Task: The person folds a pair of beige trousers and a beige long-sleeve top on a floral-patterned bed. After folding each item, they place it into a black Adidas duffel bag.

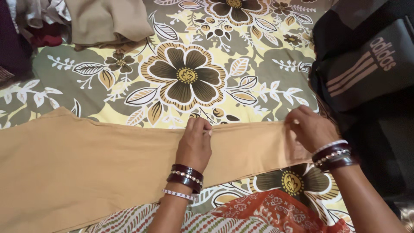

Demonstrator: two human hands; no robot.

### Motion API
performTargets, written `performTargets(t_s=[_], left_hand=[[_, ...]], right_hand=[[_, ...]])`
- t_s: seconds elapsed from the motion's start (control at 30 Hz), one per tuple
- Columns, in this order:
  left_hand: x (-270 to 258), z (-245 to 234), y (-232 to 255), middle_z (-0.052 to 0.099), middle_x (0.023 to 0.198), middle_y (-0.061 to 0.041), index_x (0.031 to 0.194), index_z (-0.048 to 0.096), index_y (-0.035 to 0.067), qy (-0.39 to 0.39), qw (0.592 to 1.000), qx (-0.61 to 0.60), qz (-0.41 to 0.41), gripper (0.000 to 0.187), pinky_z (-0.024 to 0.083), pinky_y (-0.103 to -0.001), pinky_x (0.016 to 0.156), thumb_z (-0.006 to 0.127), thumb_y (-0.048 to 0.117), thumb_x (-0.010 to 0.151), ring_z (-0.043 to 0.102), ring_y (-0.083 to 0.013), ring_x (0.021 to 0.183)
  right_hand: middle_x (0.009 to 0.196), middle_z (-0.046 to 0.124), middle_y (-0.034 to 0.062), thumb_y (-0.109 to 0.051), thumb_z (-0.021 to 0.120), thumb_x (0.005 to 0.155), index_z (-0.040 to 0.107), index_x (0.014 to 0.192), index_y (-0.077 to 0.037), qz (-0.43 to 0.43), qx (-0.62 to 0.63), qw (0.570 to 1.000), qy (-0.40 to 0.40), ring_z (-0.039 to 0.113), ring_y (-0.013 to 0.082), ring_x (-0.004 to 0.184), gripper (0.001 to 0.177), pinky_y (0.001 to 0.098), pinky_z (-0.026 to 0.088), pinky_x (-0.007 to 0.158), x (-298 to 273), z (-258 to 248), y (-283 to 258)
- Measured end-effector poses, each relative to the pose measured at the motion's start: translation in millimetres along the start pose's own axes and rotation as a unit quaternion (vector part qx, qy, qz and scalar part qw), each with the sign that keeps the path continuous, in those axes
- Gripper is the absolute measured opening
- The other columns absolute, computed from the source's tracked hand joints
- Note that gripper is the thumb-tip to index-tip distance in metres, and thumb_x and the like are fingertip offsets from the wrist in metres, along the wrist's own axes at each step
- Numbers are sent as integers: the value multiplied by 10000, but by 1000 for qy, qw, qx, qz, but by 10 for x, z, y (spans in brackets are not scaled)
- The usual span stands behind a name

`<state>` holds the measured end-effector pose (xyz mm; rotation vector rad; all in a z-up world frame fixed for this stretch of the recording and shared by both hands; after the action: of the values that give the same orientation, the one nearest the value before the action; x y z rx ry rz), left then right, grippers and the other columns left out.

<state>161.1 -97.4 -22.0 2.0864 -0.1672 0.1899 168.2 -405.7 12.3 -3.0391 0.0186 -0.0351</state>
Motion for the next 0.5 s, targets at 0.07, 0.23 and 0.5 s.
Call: performTargets(t_s=[0.07, 0.23, 0.5], left_hand=[[-6, -12, 19, 593, 1028, -105, 996, 556, 82, 12, 1000, -8, -1, 120, 521, -476, 729, 630, 46, 908, 638, -374, 899], [-55, 116, 125, 596, 1132, -130, 1120, 578, 66, -1, 998, -41, 47, 232, 545, -439, 753, 586, -4, 899, 669, -324, 856], [-315, 514, 258, 437, 1569, -155, 1427, 522, 69, -121, 952, 159, 231, 510, 234, -486, 1203, 592, 275, 967, 379, -318, 1461]], right_hand=[[1055, 709, 20, -239, 699, 925, 722, 992, -159, 15, 10, 999, 49, 721, 267, 825, 106, 399, 587, 758, -52, -83, -47], [1082, 686, 172, -134, 695, 867, 685, 1086, -36, -5, 33, 985, 169, 662, 345, 970, 241, 454, 542, 846, -291, 91, -568], [1491, 539, 212, -231, 519, 979, 532, 1368, -54, -241, 25, 952, 186, 522, 396, 1366, 428, 536, 388, 1128, -763, 476, -518]])
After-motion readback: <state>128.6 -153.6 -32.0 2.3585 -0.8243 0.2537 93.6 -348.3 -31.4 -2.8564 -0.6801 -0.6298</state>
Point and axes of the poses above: each hand's wrist, its own x-axis towards the middle knuckle, its own z-axis out of the palm, y = z × x, the point moved 7 cm from there along x, towards the middle knuckle
